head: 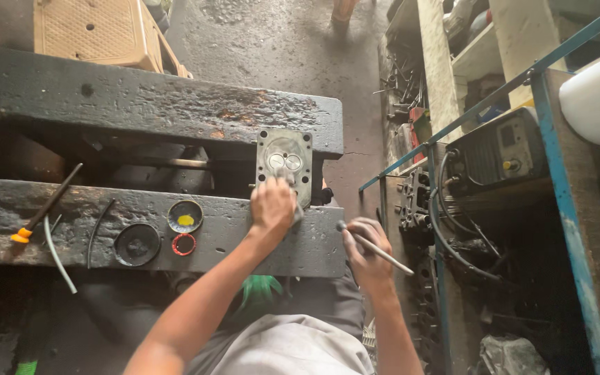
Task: The person applies compound to a valve, inserts it into the cylinder head, and laps it by rotating the valve stem between their palms. They wipe the parts with a cloth and handle other engine components.
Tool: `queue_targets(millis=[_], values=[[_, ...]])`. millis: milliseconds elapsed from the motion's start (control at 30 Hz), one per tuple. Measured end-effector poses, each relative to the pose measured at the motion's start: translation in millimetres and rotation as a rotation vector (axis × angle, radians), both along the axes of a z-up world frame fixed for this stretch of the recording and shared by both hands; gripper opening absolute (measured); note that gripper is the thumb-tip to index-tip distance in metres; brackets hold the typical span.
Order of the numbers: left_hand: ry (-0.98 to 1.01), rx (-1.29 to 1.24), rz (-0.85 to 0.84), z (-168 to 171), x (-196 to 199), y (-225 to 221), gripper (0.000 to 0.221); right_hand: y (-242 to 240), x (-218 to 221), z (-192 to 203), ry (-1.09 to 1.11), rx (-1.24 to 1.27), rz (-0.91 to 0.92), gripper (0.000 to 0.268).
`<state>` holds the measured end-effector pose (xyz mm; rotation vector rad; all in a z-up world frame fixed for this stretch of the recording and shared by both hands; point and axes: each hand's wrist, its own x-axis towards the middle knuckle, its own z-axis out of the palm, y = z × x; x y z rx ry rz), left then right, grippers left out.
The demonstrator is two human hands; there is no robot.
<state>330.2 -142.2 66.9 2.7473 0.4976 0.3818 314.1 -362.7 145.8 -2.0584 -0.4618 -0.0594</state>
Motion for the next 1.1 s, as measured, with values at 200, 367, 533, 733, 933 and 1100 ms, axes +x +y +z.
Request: queue_targets(millis=[200, 367, 533, 733, 933, 1100], values=[[0.247, -0.405, 0.113, -9.6, -82.9, 5.2, 0.031, 72.2, 57.2, 14.6, -0.125, -0.074, 0.283, 0.016], [0.032, -0.388, 0.052, -46.2, -132.2, 1.5, 0.048, 147.8, 117.4, 1.1, -0.187, -0.154, 0.49, 0.012], [0.066, -0.424, 0.065, -58.5, -137.1, -3.3, 0.04, 155.6, 130.1, -12.7, -0.253, -0.246, 0.539, 0.009], [0.101, -0.402, 0.051, -63.2, -128.3, -10.4, 0.048, 162.4, 128.5, -15.3, 0.041, -0.391, 0.295, 0.015], [0.093, -0.447, 0.024, -77.8, -123.6, -4.7, 0.035, 164.9, 119.9, -15.5, -0.037, -0.286, 0.251, 0.022], [0.226, -0.756, 0.023, -29.5, -129.1, 30.5, 0.04, 166.9, 111.0, -26.6, -0.086, -0.242, 0.157, 0.025]])
